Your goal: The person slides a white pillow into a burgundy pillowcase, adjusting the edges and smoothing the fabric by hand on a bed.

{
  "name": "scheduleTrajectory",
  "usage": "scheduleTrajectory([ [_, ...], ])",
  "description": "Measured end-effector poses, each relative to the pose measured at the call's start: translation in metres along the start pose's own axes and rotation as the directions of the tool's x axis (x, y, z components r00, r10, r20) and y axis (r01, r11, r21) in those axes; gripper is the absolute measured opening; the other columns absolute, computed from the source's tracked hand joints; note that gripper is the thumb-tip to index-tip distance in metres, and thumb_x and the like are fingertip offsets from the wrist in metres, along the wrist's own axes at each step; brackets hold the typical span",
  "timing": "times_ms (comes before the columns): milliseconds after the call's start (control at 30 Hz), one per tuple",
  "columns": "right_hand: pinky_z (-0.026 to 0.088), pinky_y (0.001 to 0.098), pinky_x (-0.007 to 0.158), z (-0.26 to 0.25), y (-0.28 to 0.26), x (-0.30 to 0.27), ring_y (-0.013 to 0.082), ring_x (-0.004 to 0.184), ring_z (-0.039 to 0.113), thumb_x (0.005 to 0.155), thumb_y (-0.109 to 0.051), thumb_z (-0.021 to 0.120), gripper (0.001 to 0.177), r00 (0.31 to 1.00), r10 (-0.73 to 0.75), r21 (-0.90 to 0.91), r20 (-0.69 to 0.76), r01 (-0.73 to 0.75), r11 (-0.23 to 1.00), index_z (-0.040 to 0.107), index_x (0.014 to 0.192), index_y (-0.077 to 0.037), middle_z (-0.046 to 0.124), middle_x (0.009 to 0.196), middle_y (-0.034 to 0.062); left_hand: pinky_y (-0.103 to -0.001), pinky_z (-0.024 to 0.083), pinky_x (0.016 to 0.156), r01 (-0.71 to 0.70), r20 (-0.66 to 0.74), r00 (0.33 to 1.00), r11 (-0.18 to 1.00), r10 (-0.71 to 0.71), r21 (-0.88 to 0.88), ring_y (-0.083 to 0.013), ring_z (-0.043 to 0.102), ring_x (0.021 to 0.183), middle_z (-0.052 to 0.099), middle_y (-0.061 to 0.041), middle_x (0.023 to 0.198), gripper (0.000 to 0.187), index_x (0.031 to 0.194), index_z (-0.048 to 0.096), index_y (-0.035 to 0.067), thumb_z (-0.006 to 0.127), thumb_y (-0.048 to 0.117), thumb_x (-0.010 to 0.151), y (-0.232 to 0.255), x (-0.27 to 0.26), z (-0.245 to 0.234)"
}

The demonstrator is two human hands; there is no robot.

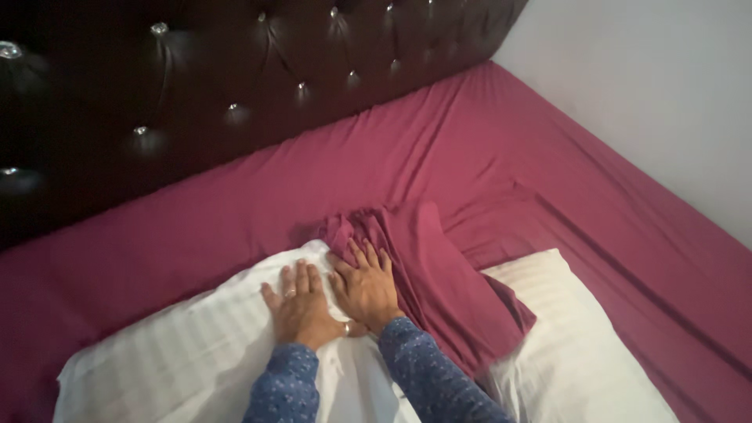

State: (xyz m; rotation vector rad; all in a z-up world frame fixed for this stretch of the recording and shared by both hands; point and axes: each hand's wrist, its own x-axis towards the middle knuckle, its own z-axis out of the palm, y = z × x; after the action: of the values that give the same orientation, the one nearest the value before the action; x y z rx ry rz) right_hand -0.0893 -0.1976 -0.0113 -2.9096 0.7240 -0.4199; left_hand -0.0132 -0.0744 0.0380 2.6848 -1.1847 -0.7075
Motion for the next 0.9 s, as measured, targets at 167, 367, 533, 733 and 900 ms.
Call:
scheduleTrajectory([
  [167,0.022,0.0606,0.116,0.018,0.009,0.019,0.0407,0.145,0.037,0.094,-0.039,0.054,0.043,0.998,0.047,-0.056,0.046,-0.044,0.997,0.068,0.132,-0.025,0.054,0.147,0.0171,-0.063,0.004,0.124,0.089,0.038,0.995,0.996,-0.089,-0.017,-0.0259,0.023,0.156,0.031,-0.009,0.165,0.143,0.159,0.026,0.007,0.085,0.083,0.053,-0.009,0.024,-0.01],
  [367,0.025,0.059,0.115,0.033,0.017,0.025,0.0345,0.143,0.04,0.096,-0.033,0.053,0.037,0.997,0.059,-0.083,0.052,-0.054,0.995,0.069,0.127,-0.018,0.058,0.145,0.0093,-0.047,0.031,0.115,0.068,0.027,0.997,0.994,-0.065,-0.089,-0.0243,0.047,0.139,0.061,-0.006,0.14,0.119,0.145,0.049,0.011,0.09,0.074,0.052,-0.017,0.042,-0.01],
  [533,0.03,0.0568,0.113,0.043,0.029,0.024,0.0343,0.142,0.044,0.09,-0.024,0.056,0.037,0.998,0.023,-0.124,-0.061,-0.03,0.992,0.071,0.122,-0.015,0.062,0.14,0.0078,-0.044,0.043,0.101,-0.005,-0.089,0.996,0.998,0.0,-0.06,-0.0247,0.068,0.11,0.075,-0.007,0.112,0.072,0.116,0.073,0.017,0.082,0.069,0.068,-0.016,0.053,0.008],
  [733,0.034,0.0556,0.11,0.036,0.048,0.019,0.0341,0.135,0.049,0.091,-0.022,0.055,0.036,0.981,0.007,-0.13,-0.192,-0.033,0.991,0.072,0.122,-0.014,0.065,0.134,0.0095,-0.04,0.046,0.094,-0.065,-0.26,0.965,0.991,0.032,-0.119,-0.0256,0.071,0.098,0.077,-0.011,0.099,0.057,0.109,0.077,0.023,0.08,0.065,0.071,-0.013,0.031,0.019],
  [900,0.032,0.0535,0.114,0.02,0.066,0.015,0.0304,0.139,0.049,0.092,-0.021,0.053,0.035,0.99,0.035,-0.131,-0.139,-0.053,0.99,0.071,0.121,-0.018,0.062,0.142,0.0062,-0.042,0.043,0.099,-0.074,-0.282,0.959,0.989,0.036,-0.128,-0.0238,0.068,0.102,0.076,-0.008,0.095,0.052,0.107,0.077,0.023,0.078,0.063,0.075,-0.009,0.009,0.022],
])
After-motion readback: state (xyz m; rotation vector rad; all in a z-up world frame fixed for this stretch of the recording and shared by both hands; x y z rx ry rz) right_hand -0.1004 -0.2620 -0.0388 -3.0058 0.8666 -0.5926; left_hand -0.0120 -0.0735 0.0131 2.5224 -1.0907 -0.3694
